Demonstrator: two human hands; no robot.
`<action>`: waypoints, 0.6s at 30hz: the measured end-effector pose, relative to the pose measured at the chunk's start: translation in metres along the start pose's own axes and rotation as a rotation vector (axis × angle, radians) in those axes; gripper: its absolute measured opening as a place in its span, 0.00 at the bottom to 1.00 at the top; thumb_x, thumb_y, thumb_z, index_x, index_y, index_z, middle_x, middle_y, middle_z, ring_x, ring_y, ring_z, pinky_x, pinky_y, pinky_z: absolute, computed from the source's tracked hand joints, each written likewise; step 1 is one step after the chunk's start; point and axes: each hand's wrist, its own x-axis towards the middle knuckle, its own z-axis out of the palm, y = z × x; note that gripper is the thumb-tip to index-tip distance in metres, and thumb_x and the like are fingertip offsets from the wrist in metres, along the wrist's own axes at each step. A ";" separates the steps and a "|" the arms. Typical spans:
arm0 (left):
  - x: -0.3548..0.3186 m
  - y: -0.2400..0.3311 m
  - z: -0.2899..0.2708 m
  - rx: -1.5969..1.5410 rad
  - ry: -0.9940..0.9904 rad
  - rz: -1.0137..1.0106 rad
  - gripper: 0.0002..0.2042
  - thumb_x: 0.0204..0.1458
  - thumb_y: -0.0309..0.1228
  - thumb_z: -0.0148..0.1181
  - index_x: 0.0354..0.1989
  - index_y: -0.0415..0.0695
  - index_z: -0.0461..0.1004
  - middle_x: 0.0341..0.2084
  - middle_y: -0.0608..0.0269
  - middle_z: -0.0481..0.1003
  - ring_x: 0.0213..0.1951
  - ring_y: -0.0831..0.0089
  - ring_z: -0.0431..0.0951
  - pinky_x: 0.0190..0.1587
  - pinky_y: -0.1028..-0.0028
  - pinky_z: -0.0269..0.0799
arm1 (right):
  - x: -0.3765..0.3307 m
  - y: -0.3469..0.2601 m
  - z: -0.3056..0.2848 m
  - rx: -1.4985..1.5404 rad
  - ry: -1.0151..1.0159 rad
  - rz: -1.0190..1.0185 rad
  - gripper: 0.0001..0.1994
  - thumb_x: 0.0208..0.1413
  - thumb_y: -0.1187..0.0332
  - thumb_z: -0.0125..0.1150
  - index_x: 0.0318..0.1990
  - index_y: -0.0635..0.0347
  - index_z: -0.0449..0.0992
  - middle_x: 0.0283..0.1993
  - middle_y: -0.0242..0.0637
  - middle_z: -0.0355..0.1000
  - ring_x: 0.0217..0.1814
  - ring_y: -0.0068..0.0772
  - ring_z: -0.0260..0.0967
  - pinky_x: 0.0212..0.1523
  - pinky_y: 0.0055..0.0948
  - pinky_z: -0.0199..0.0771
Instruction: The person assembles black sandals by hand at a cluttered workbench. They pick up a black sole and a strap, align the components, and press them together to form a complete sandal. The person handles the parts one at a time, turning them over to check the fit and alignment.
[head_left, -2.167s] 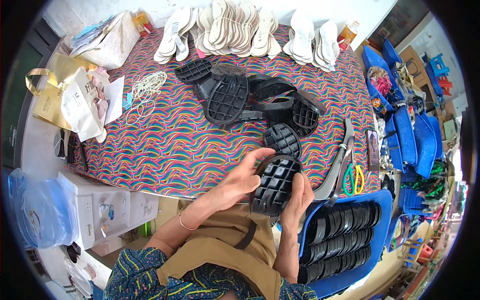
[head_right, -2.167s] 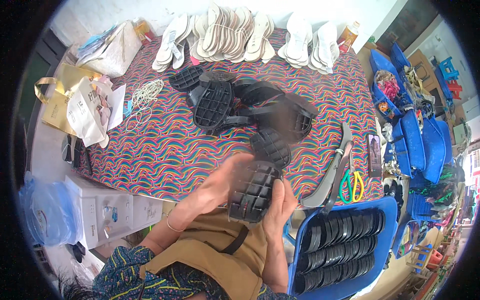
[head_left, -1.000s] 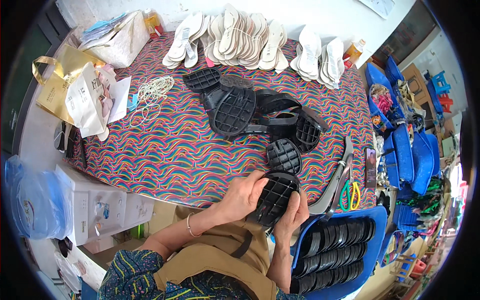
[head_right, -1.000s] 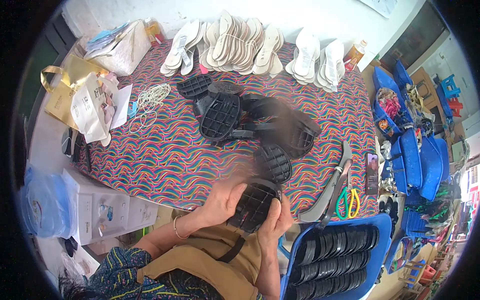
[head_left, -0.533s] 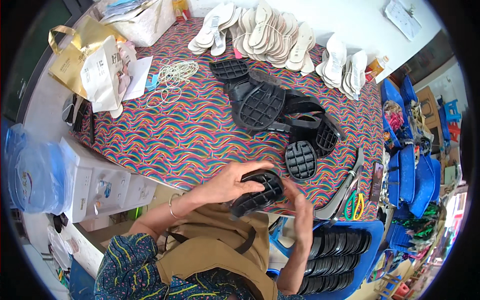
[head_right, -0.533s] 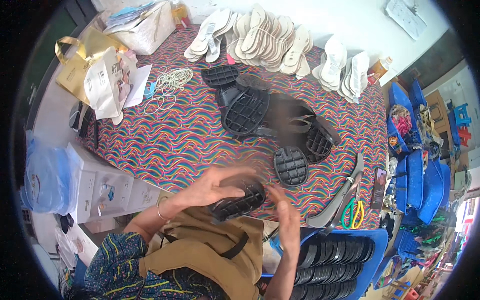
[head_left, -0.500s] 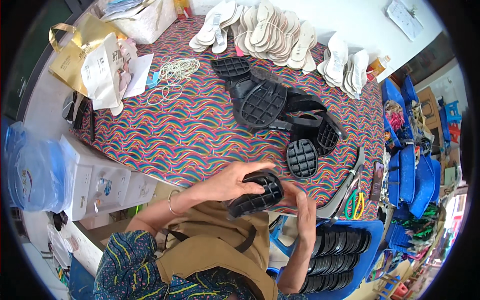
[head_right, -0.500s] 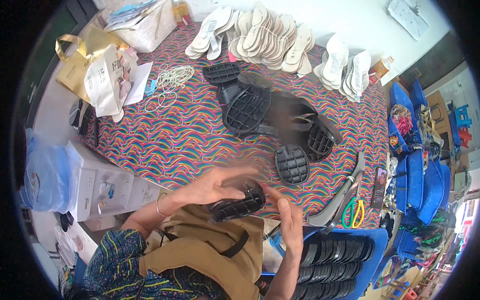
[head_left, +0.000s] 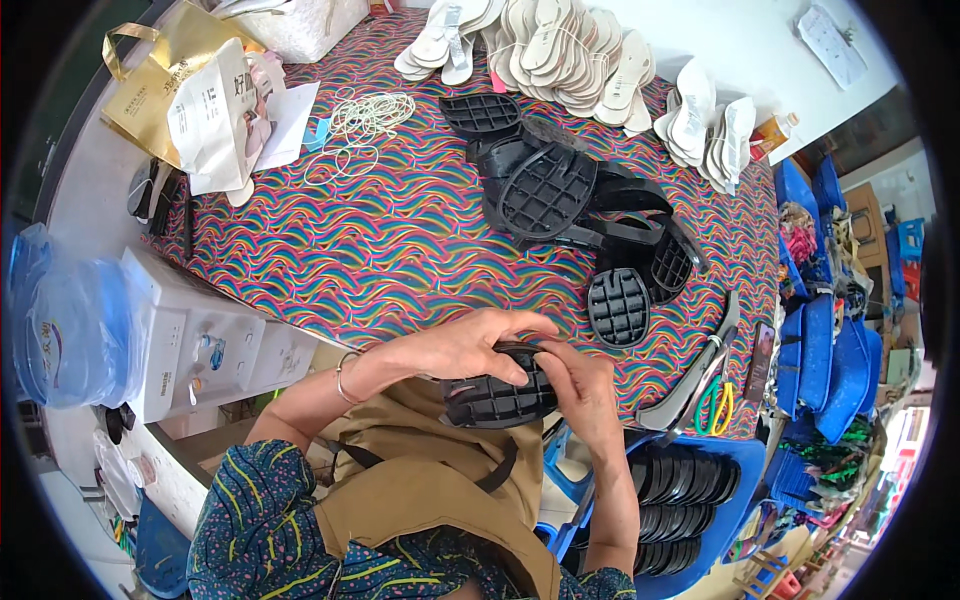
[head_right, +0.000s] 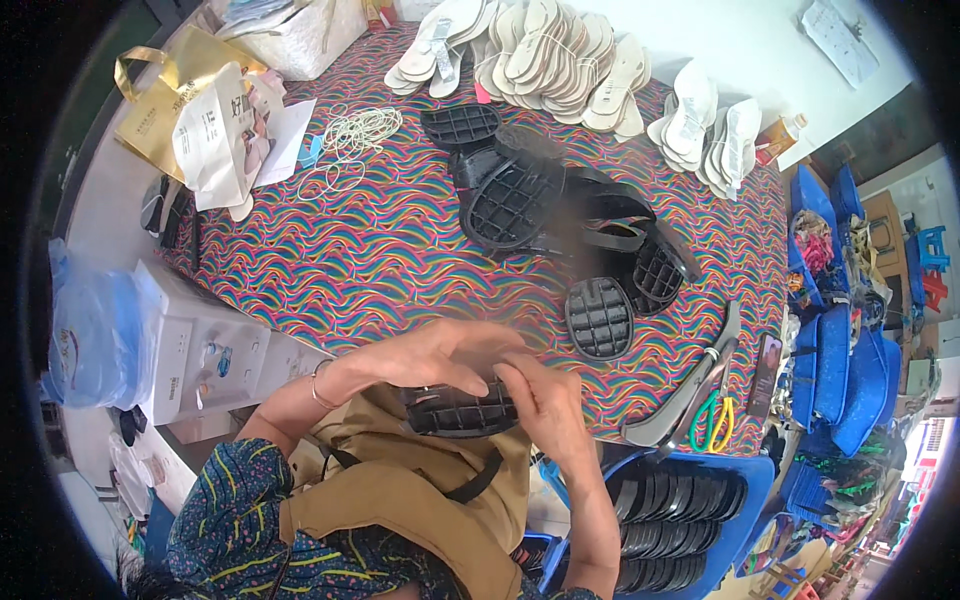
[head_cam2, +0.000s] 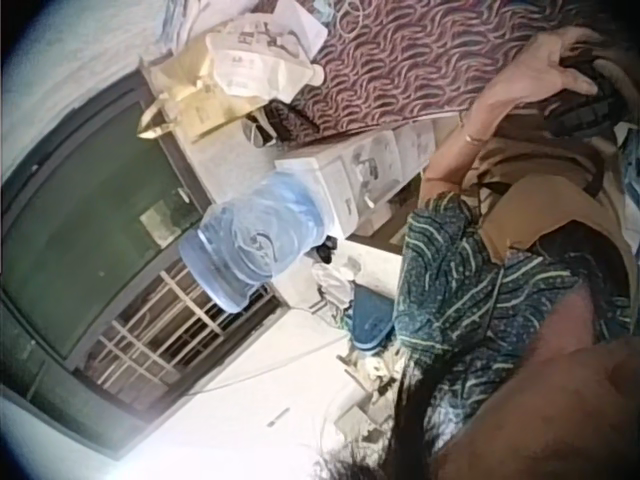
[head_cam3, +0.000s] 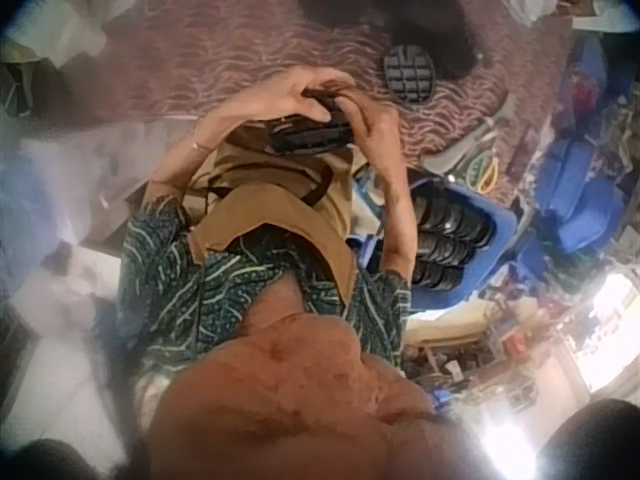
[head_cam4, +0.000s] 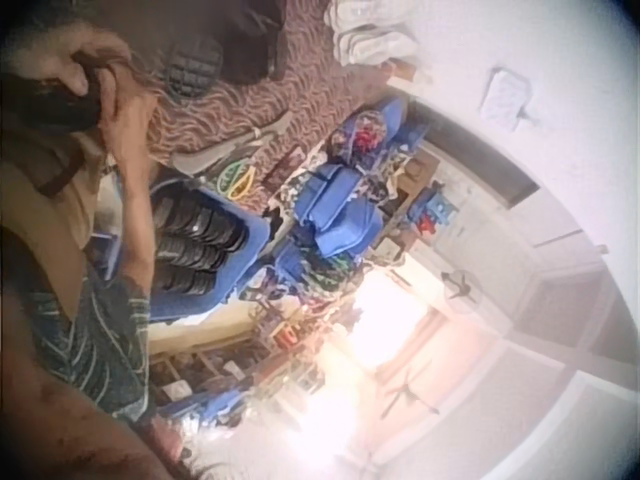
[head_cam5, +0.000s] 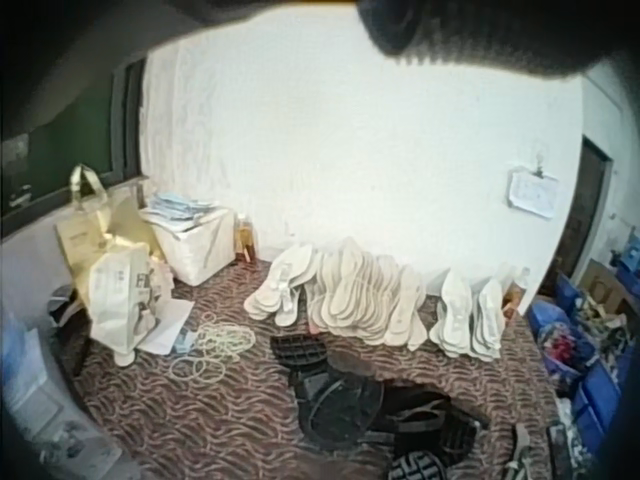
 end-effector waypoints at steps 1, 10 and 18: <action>-0.001 0.000 0.000 -0.068 0.014 -0.010 0.33 0.51 0.22 0.64 0.68 0.38 0.60 0.59 0.55 0.70 0.61 0.68 0.69 0.62 0.66 0.66 | 0.000 -0.002 -0.005 0.080 -0.057 0.106 0.11 0.62 0.70 0.59 0.48 0.67 0.79 0.41 0.49 0.80 0.35 0.37 0.78 0.38 0.29 0.75; -0.007 0.006 0.000 -0.217 0.185 0.041 0.31 0.52 0.18 0.63 0.66 0.42 0.62 0.56 0.60 0.72 0.57 0.74 0.71 0.58 0.72 0.69 | -0.017 -0.007 0.014 -0.045 0.197 0.084 0.13 0.66 0.72 0.52 0.54 0.68 0.75 0.39 0.47 0.79 0.29 0.36 0.77 0.32 0.33 0.75; -0.002 0.003 0.022 -0.372 0.434 0.111 0.27 0.53 0.16 0.60 0.63 0.39 0.63 0.51 0.58 0.74 0.49 0.75 0.76 0.50 0.74 0.74 | -0.005 0.006 0.076 0.079 0.690 0.094 0.17 0.70 0.72 0.38 0.58 0.68 0.69 0.53 0.50 0.73 0.53 0.43 0.74 0.54 0.36 0.72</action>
